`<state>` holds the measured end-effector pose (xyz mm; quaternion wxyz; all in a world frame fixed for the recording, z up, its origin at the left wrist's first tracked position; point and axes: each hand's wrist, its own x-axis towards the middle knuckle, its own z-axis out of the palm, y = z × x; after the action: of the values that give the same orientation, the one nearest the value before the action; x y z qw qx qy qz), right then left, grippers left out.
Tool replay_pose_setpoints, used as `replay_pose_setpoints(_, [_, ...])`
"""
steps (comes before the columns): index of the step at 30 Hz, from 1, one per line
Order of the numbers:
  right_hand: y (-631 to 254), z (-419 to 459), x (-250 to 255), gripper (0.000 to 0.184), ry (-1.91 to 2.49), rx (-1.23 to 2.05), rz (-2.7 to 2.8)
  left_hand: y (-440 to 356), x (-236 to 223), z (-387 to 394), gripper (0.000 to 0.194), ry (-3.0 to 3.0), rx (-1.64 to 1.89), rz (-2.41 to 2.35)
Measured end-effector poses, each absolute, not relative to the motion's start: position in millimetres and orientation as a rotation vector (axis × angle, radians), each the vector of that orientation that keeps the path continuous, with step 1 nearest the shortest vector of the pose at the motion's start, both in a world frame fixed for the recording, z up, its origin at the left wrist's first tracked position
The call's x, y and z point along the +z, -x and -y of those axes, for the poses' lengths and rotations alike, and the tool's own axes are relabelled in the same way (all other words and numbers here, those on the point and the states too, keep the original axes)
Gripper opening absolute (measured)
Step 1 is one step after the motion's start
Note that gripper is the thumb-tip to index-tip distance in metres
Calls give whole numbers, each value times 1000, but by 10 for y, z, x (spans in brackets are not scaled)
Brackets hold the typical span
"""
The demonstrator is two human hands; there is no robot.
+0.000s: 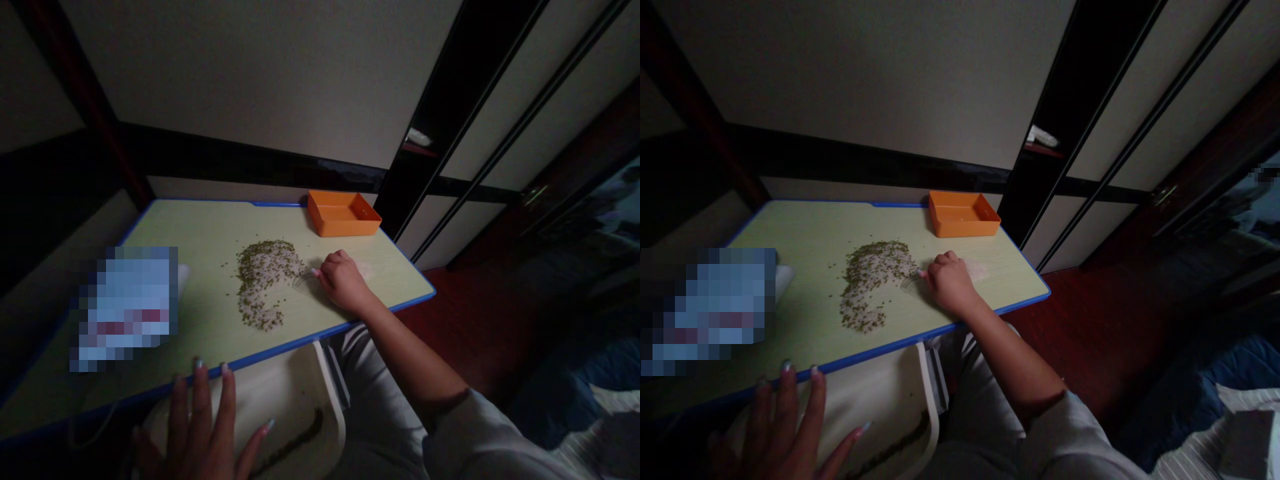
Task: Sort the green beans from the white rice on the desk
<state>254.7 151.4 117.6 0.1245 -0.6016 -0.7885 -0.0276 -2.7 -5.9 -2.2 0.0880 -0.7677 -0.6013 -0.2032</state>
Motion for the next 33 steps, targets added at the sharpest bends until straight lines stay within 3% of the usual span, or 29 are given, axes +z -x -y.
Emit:
replay_pose_setpoints(16, [-1957,-1792,1220,38,1443,-171,2578,4,73,98,60,2301,-501,1913])
replay_pose_setpoints(33, [-1948,-1777,1184,32,1165,-53,2682,-9,113,107,60,2307,-463,1931])
